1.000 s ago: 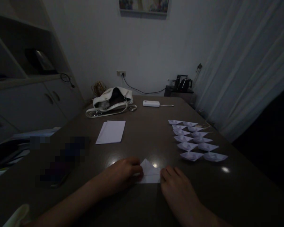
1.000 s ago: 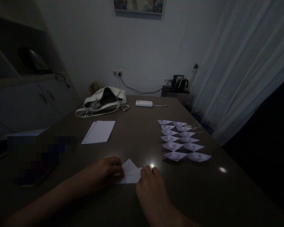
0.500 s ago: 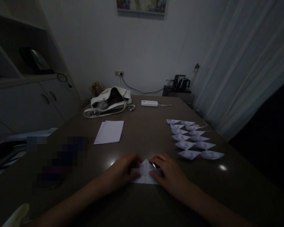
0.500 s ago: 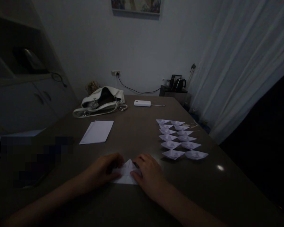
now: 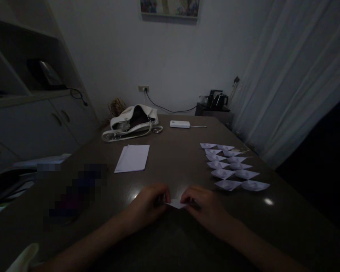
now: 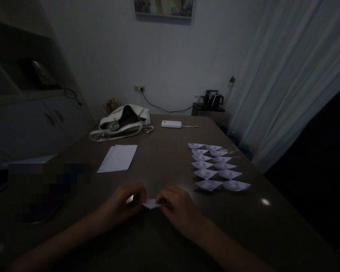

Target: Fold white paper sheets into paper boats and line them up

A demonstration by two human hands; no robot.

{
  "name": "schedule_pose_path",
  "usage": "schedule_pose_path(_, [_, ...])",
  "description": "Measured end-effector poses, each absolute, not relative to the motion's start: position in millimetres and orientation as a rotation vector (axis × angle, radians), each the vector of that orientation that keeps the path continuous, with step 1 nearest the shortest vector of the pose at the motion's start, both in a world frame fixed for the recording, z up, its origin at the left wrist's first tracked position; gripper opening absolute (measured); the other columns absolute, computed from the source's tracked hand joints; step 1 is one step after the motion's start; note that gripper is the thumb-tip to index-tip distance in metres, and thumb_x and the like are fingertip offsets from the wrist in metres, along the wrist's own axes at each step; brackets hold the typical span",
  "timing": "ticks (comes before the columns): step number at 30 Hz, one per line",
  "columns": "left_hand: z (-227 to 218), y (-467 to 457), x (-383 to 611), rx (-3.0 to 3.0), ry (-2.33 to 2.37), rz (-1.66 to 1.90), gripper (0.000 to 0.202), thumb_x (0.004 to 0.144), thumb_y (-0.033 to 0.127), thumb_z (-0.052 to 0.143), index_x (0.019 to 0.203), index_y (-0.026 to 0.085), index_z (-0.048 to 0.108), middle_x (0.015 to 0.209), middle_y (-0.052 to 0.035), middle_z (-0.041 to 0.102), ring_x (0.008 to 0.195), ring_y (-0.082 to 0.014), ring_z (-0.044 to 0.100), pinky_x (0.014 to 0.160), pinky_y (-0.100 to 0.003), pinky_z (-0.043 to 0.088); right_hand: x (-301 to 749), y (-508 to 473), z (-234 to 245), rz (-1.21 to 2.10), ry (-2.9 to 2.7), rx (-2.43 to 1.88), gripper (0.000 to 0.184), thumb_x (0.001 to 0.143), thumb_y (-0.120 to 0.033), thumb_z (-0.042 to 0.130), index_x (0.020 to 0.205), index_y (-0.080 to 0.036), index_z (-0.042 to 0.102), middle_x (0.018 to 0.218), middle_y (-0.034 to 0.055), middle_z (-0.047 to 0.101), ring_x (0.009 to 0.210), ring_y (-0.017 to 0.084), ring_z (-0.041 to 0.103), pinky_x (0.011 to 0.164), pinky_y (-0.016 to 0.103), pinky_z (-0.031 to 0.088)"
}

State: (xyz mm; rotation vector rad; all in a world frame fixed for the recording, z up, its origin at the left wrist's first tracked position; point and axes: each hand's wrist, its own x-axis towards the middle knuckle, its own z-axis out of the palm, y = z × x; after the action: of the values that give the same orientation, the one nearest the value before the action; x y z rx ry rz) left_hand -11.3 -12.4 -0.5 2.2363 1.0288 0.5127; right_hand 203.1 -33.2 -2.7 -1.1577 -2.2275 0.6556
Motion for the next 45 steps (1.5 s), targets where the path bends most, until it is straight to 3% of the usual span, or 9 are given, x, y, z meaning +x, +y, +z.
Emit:
schedule_pose_path(5, [3.9,-12.0,-16.2,2.425,0.918,0.39,0.017,0.077,0.004,0.051,0.084,0.018,0.057,0.088,-0.002,0.057,0.077,-0.0147,0.055,0.066,-0.022,0.04,210.3,-33.5,1.0,0.437,-2.516,-1.075,0.016,0.082,-0.005,0.056,0.088,-0.016,0.065,0.087,0.0048,0.066,0.084,0.017,0.06,0.074,0.026,0.045])
schedule_pose_path(13, [4.3,-11.1,-14.7,2.377,0.923,0.248,0.019,0.091,0.022,0.049,0.085,0.015,0.066,0.086,-0.0053,0.063,0.076,-0.0151,0.059,0.067,-0.023,0.041,209.5,-28.7,-3.2,0.626,-2.479,-1.196,0.013,0.086,-0.014,0.059,0.077,-0.015,0.068,0.078,0.0027,0.065,0.077,0.014,0.06,0.068,0.023,0.042])
schedule_pose_path(22, [-3.5,-8.7,-7.7,2.15,1.258,0.352,0.008,0.084,0.021,0.056,0.089,0.016,0.061,0.079,-0.0026,0.067,0.07,-0.0154,0.061,0.061,-0.022,0.04,204.2,-24.7,-14.5,0.835,-2.128,-1.395,0.011,0.079,-0.013,0.065,0.088,-0.018,0.061,0.071,-0.0021,0.064,0.064,0.013,0.06,0.058,0.02,0.039])
schedule_pose_path(25, [-1.9,-9.2,-6.1,2.2,1.297,0.364,0.008,0.082,0.02,0.057,0.08,0.015,0.063,0.079,-0.0038,0.066,0.072,-0.0162,0.06,0.062,-0.023,0.04,204.1,-22.8,-15.8,0.774,-2.128,-1.417,0.003,0.081,-0.018,0.064,0.085,-0.018,0.065,0.075,0.0009,0.068,0.068,0.015,0.062,0.061,0.022,0.04])
schedule_pose_path(29, [-0.3,-9.7,-3.7,2.163,1.356,0.332,0.008,0.082,0.019,0.058,0.081,0.015,0.064,0.08,-0.0053,0.067,0.075,-0.0181,0.06,0.064,-0.025,0.04,204.2,-21.6,-18.9,0.686,-2.167,-1.433,0.01,0.084,-0.02,0.061,0.09,-0.021,0.069,0.086,0.0034,0.07,0.078,0.017,0.064,0.068,0.024,0.041])
schedule_pose_path(34, [-1.1,-10.3,-3.2,2.136,1.384,0.34,0.008,0.081,0.019,0.059,0.087,0.016,0.064,0.083,-0.0049,0.066,0.077,-0.0188,0.06,0.065,-0.025,0.041,203.7,-22.0,-18.8,0.581,-2.217,-1.531,0.012,0.084,-0.026,0.063,0.094,-0.025,0.068,0.083,0.001,0.069,0.07,0.016,0.062,0.061,0.024,0.038])
schedule_pose_path(38, [-8.8,-9.7,-4.8,2.182,1.306,0.434,0.021,0.08,0.013,0.059,0.101,0.016,0.06,0.088,-0.0044,0.062,0.077,-0.0172,0.059,0.067,-0.025,0.043,202.5,-23.3,-14.9,0.522,-2.242,-1.548,0.014,0.084,-0.024,0.064,0.098,-0.024,0.064,0.077,-0.0017,0.065,0.067,0.014,0.06,0.059,0.023,0.036])
schedule_pose_path(42, [-15.8,-9.6,-7.8,2.39,1.099,0.452,0.022,0.085,0.006,0.049,0.094,0.019,0.065,0.099,-0.0058,0.059,0.09,-0.0178,0.058,0.078,-0.027,0.044,200.3,-24.5,-12.1,0.362,-2.305,-1.534,0.011,0.083,-0.02,0.064,0.094,-0.021,0.062,0.092,0.0019,0.061,0.074,0.014,0.059,0.06,0.023,0.037])
schedule_pose_path(45, [-11.8,-11.0,-10.6,2.496,0.987,0.395,0.016,0.089,0.015,0.052,0.098,0.019,0.065,0.102,-0.0065,0.059,0.09,-0.0179,0.057,0.078,-0.028,0.045,198.7,-24.5,-15.8,0.184,-2.431,-1.356,0.01,0.084,-0.014,0.061,0.091,-0.02,0.064,0.094,0.0032,0.061,0.082,0.016,0.058,0.068,0.026,0.04])
